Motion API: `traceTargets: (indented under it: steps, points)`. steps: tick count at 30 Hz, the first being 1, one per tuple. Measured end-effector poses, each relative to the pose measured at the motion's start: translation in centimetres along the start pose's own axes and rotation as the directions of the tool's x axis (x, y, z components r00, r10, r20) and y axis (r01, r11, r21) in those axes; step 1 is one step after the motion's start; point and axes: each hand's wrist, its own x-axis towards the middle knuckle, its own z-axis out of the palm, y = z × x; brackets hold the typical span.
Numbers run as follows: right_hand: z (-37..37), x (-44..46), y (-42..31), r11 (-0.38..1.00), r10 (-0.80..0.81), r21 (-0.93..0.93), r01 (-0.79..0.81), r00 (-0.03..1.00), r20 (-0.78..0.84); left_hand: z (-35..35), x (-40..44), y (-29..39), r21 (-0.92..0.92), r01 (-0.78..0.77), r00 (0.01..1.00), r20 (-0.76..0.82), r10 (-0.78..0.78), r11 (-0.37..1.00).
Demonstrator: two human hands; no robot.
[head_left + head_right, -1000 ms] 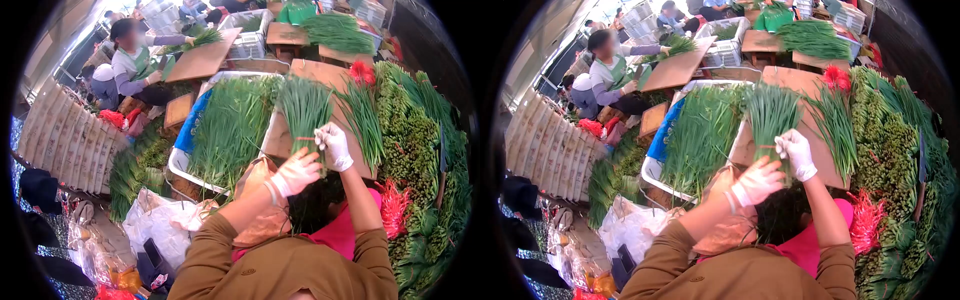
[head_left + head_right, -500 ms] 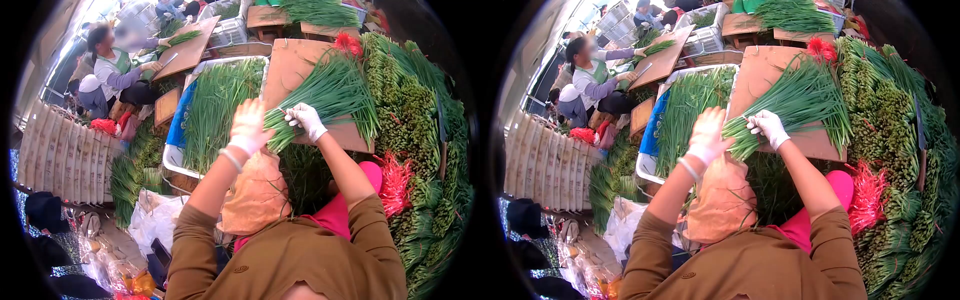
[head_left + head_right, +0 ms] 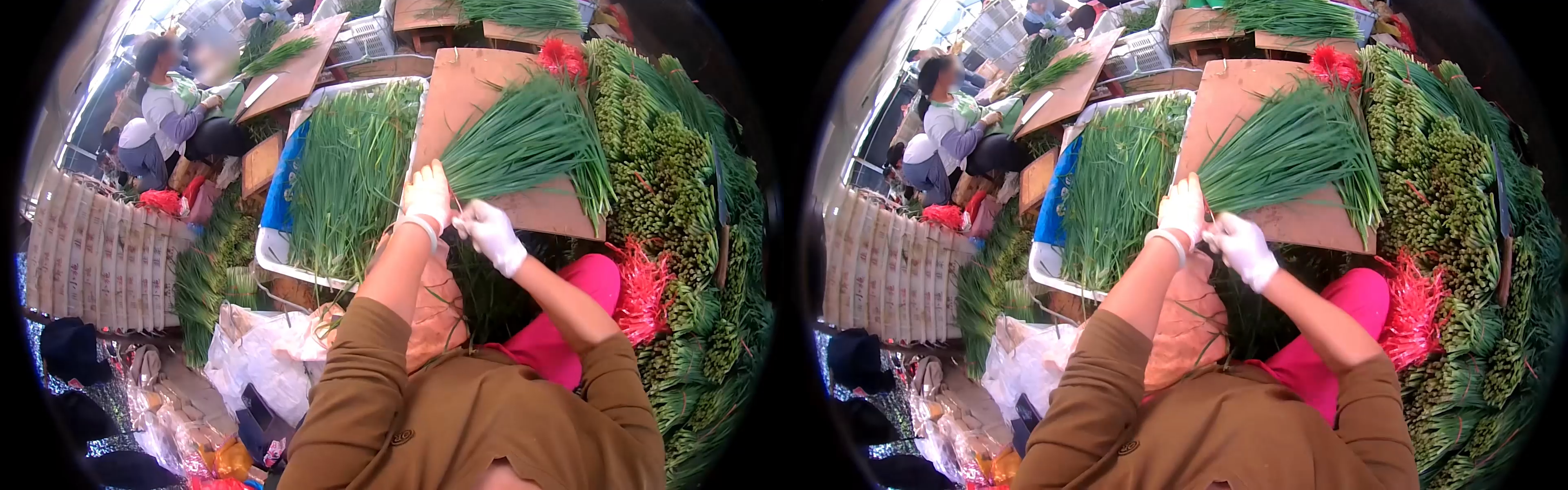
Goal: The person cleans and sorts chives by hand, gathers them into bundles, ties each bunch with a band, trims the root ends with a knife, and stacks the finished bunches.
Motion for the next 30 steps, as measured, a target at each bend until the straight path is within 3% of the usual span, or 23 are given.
traceTargets:
  steps: [4,8,10,14,16,19,21,22,24,26,27,30]
  points:
    - [-0.3,0.6,2.6,0.973,-0.060,0.224,0.055,0.998,0.014,-2.3,-1.4,0.4,-0.034,-0.036,0.999,0.014,0.036,0.999]
    - [-1.9,3.8,-0.1,0.910,-0.185,0.347,0.225,0.972,-0.145,-2.6,-3.7,0.8,0.087,-0.228,0.919,-0.308,0.244,0.970]
    - [-2.4,5.5,0.0,0.871,-0.205,0.408,0.273,0.958,-0.202,-3.9,-5.3,0.9,0.143,-0.265,0.936,-0.199,0.290,0.953]
    - [-2.4,5.0,-5.0,0.878,-0.268,0.375,0.296,0.955,-0.127,-6.6,-3.3,-0.5,-0.237,-0.261,0.965,-0.028,0.262,0.936]
    - [-3.0,5.0,-8.1,0.859,-0.313,0.381,0.342,0.940,-0.138,-8.4,-2.0,-2.1,-0.506,-0.304,0.939,-0.014,0.344,0.807]
    - [-3.4,7.9,-6.3,0.898,-0.294,0.302,0.320,0.947,-0.130,-5.7,-1.3,-2.9,-0.741,-0.179,0.921,0.105,0.375,0.647]
    - [-3.4,11.2,-1.6,0.891,-0.335,0.272,0.365,0.930,-0.150,-3.7,-2.0,-1.8,-0.726,-0.097,0.933,0.173,0.317,0.681]
    - [-3.3,11.1,-1.6,0.873,-0.304,0.331,0.357,0.931,-0.202,-3.1,-1.6,-2.0,-0.716,-0.128,0.926,0.162,0.342,0.686]
    - [-2.7,10.8,-1.9,0.826,-0.365,0.352,0.440,0.894,-0.260,-4.4,-1.9,-1.7,-0.487,-0.169,0.923,0.226,0.311,0.857]
    - [-2.3,8.8,-3.6,0.894,-0.240,0.325,0.309,0.942,-0.235,-5.1,-2.2,-0.5,-0.243,-0.242,0.960,0.080,0.268,0.939]
    - [-2.2,8.1,-4.7,0.917,-0.186,0.310,0.251,0.956,-0.225,-6.6,-2.7,0.5,-0.262,-0.268,0.959,0.024,0.284,0.927]
    - [-1.4,8.7,-3.6,0.826,-0.132,0.522,0.211,0.974,-0.185,-6.9,-3.0,3.3,-0.237,-0.143,0.985,0.060,0.161,0.961]
